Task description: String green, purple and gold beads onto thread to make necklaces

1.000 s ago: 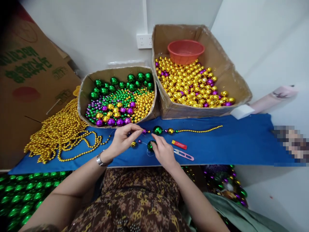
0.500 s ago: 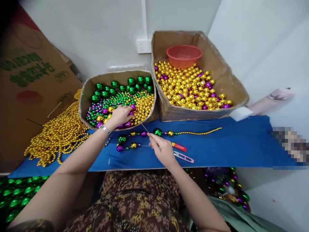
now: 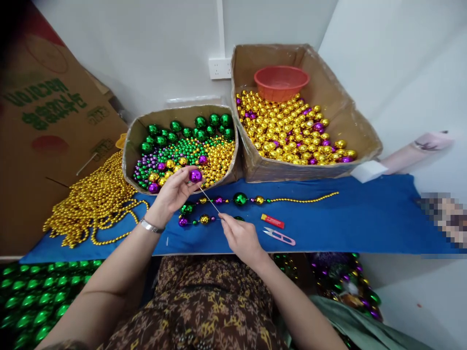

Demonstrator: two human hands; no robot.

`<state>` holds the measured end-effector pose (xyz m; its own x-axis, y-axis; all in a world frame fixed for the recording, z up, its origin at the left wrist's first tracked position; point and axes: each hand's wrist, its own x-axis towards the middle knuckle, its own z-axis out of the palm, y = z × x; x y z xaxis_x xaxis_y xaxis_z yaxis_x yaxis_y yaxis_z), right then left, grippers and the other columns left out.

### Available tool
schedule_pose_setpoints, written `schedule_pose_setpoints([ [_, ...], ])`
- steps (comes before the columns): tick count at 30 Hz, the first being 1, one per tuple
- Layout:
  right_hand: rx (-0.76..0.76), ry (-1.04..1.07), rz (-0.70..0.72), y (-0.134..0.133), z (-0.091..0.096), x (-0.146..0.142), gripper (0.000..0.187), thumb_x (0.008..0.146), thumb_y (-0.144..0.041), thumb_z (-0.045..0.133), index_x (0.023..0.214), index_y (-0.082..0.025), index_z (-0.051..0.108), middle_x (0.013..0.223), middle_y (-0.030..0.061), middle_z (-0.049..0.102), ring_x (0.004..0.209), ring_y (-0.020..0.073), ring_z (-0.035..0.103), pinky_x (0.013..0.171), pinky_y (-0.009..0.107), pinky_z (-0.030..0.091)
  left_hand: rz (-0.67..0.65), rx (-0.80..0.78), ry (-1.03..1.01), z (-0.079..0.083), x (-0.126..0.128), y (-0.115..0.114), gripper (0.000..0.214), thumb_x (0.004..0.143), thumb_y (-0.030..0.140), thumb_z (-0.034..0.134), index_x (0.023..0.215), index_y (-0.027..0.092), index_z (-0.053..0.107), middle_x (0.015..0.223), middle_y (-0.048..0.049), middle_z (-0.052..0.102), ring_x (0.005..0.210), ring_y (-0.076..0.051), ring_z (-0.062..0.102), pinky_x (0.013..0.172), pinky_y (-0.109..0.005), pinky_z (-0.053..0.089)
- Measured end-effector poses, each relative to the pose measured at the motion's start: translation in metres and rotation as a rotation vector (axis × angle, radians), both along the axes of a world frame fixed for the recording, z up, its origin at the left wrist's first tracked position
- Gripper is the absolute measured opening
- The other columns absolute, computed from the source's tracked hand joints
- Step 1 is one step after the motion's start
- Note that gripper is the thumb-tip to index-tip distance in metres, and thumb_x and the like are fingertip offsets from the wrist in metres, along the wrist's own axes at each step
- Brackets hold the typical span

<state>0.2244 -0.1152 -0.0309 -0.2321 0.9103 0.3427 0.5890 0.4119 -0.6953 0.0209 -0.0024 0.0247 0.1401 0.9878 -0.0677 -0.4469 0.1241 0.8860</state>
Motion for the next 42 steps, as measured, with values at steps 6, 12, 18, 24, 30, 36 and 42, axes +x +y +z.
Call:
schedule_pose_setpoints([
  [6,0.044,-0.050,0.007,-0.003,-0.001,-0.002,0.033,0.099,-0.026,0.039,0.119,-0.018,0.064,0.102,0.0076,0.074,0.080,0.0163,0.072,0.073,0.024,0.055,0.038,-0.045,-0.100,0.001,0.007,-0.012,0.016,0.077,0.019,0.071,0.091,0.016,0.064,0.083,-0.0002,0.064,0.076,-0.011,0.064,0.086,-0.034,0.056],
  [12,0.051,-0.078,0.011,-0.002,-0.002,-0.003,0.034,0.098,-0.025,0.038,0.119,-0.018,0.064,0.104,0.0076,0.074,0.081,0.0171,0.073,0.073,0.025,0.056,0.046,-0.022,-0.048,-0.001,0.007,-0.017,0.019,0.076,0.021,0.072,0.093,0.017,0.064,0.087,0.0005,0.063,0.077,-0.009,0.062,0.089,-0.034,0.054],
  [18,0.021,-0.090,-0.002,-0.001,0.000,-0.004,0.033,0.098,-0.025,0.038,0.118,-0.019,0.064,0.103,0.0074,0.074,0.077,0.0170,0.073,0.070,0.025,0.055,0.078,0.150,0.174,-0.009,0.011,-0.024,0.032,0.075,0.029,0.073,0.102,0.020,0.059,0.094,-0.0014,0.060,0.087,-0.013,0.060,0.088,-0.036,0.053],
  [24,0.009,-0.081,-0.011,-0.001,0.004,-0.004,0.033,0.099,-0.026,0.038,0.117,-0.017,0.064,0.097,0.0072,0.075,0.070,0.0159,0.072,0.066,0.023,0.053,0.153,0.343,0.370,-0.023,0.020,-0.033,0.050,0.069,0.029,0.079,0.112,0.022,0.054,0.103,-0.0037,0.058,0.095,-0.015,0.059,0.087,-0.031,0.051],
  [30,0.013,-0.051,0.003,0.002,0.003,-0.005,0.034,0.099,-0.026,0.037,0.114,-0.015,0.065,0.092,0.0077,0.075,0.065,0.0150,0.070,0.066,0.024,0.053,0.096,0.314,0.336,-0.026,0.022,-0.035,0.054,0.069,0.029,0.080,0.115,0.022,0.052,0.104,-0.0032,0.056,0.096,-0.015,0.058,0.092,-0.034,0.051],
  [36,-0.072,0.073,-0.074,0.007,0.021,0.004,0.034,0.098,-0.031,0.039,0.116,-0.017,0.065,0.067,0.0019,0.070,0.057,0.0122,0.065,0.063,0.022,0.052,0.026,0.385,0.465,-0.041,0.027,-0.057,0.059,0.083,0.039,0.065,0.134,0.025,0.039,0.123,-0.0104,0.055,0.114,-0.021,0.056,0.094,-0.036,0.050],
  [42,-0.151,0.361,-0.056,0.006,0.043,0.007,0.036,0.097,-0.041,0.041,0.107,-0.017,0.066,0.060,-0.0007,0.062,0.052,0.0103,0.059,0.055,0.021,0.051,-0.481,0.793,1.067,-0.076,0.043,-0.083,0.058,0.079,0.046,0.067,0.127,0.019,0.048,0.123,-0.0139,0.058,0.115,-0.028,0.054,0.099,-0.043,0.044],
])
